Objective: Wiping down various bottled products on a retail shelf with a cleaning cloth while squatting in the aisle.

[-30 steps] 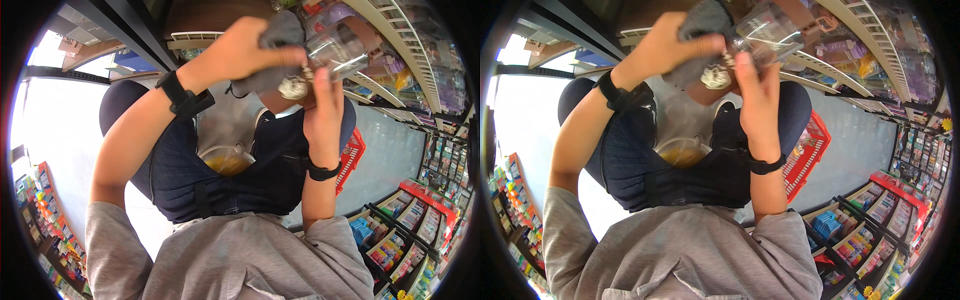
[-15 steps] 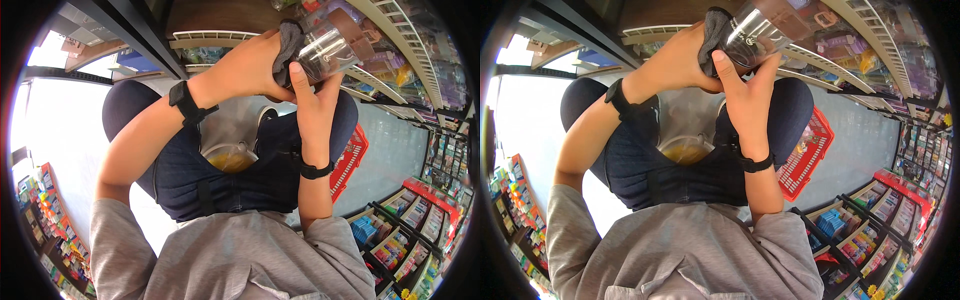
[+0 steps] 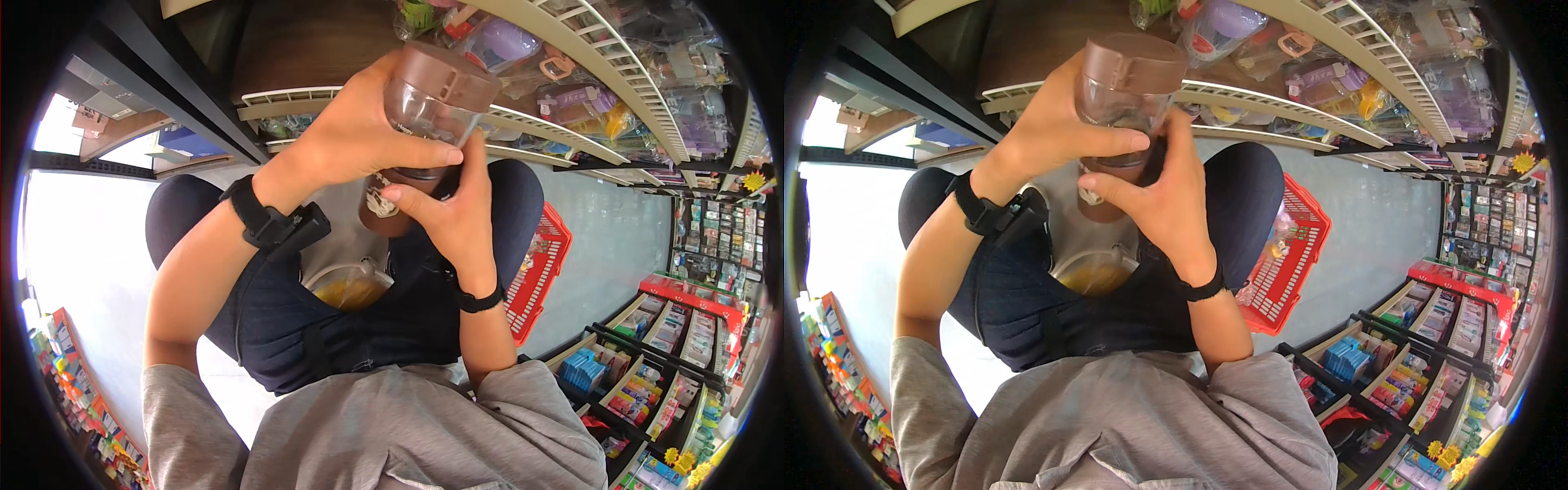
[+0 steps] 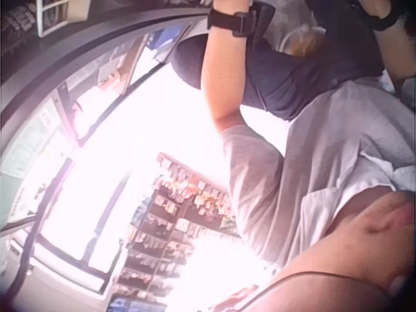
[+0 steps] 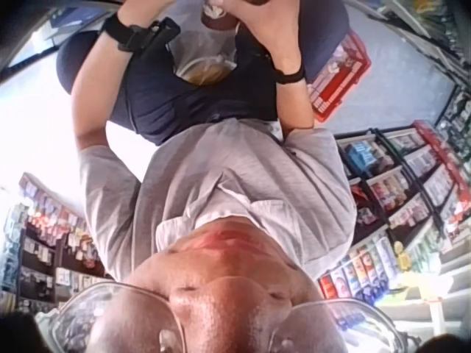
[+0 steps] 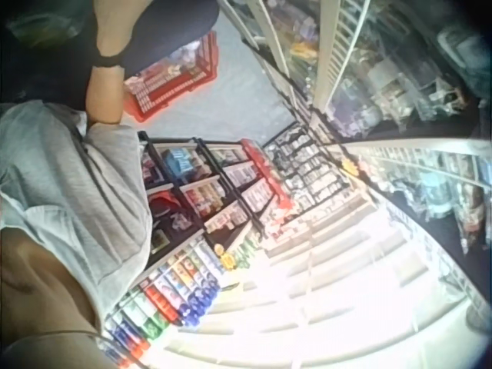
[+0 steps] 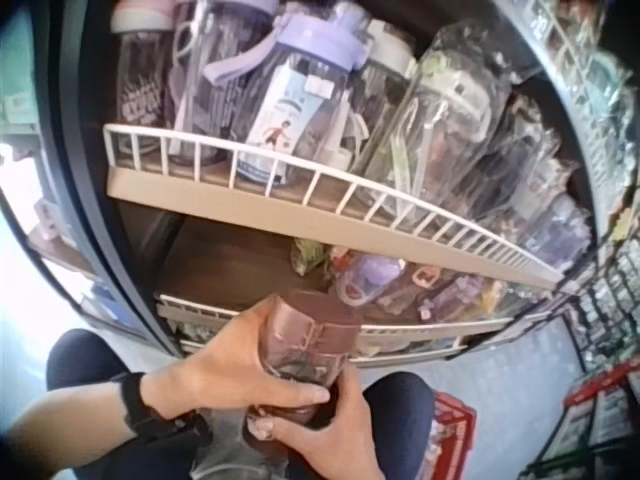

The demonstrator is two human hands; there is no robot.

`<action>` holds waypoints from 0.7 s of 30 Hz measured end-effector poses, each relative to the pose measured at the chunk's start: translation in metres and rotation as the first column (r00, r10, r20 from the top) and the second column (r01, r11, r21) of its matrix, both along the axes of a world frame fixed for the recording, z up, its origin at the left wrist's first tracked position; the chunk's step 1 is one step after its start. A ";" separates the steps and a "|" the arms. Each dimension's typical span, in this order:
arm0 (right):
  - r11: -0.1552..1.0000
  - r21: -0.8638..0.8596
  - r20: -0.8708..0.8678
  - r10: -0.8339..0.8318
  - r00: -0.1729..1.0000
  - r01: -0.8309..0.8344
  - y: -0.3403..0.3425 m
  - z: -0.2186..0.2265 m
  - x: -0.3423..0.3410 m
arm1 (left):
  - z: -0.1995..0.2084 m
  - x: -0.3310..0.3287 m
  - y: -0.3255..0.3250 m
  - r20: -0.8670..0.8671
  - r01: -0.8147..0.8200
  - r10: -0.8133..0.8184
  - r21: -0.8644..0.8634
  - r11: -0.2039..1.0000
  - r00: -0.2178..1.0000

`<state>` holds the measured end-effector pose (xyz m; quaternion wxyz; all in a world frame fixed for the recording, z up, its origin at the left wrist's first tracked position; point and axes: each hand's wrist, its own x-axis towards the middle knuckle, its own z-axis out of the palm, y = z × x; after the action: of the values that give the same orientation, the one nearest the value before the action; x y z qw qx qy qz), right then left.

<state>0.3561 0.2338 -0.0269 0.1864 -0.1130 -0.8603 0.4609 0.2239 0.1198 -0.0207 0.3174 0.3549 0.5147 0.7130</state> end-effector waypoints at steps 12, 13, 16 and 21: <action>0.712 0.702 -0.318 0.335 0.887 -0.017 -0.025 0.015 0.011 | -0.008 0.008 -0.013 0.598 0.092 -0.078 0.007 0.996 0.798; 0.710 0.704 -0.319 0.330 0.889 -0.011 -0.029 0.011 0.011 | -0.002 0.011 -0.014 0.596 0.099 -0.085 0.009 0.995 0.799; 0.852 0.513 -0.508 0.204 0.837 0.103 -0.031 0.010 0.024 | 0.022 0.033 -0.013 0.386 -0.023 -0.008 0.074 0.997 0.922; 0.997 0.007 -0.257 -0.077 0.963 0.082 0.018 0.019 0.058 | 0.026 0.001 -0.026 0.392 0.109 -0.232 0.313 0.944 0.890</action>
<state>0.4138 0.2522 -0.0082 0.3155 -0.0853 -0.8278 0.4561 0.2253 0.0935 0.0053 0.4294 0.2777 0.2931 0.8079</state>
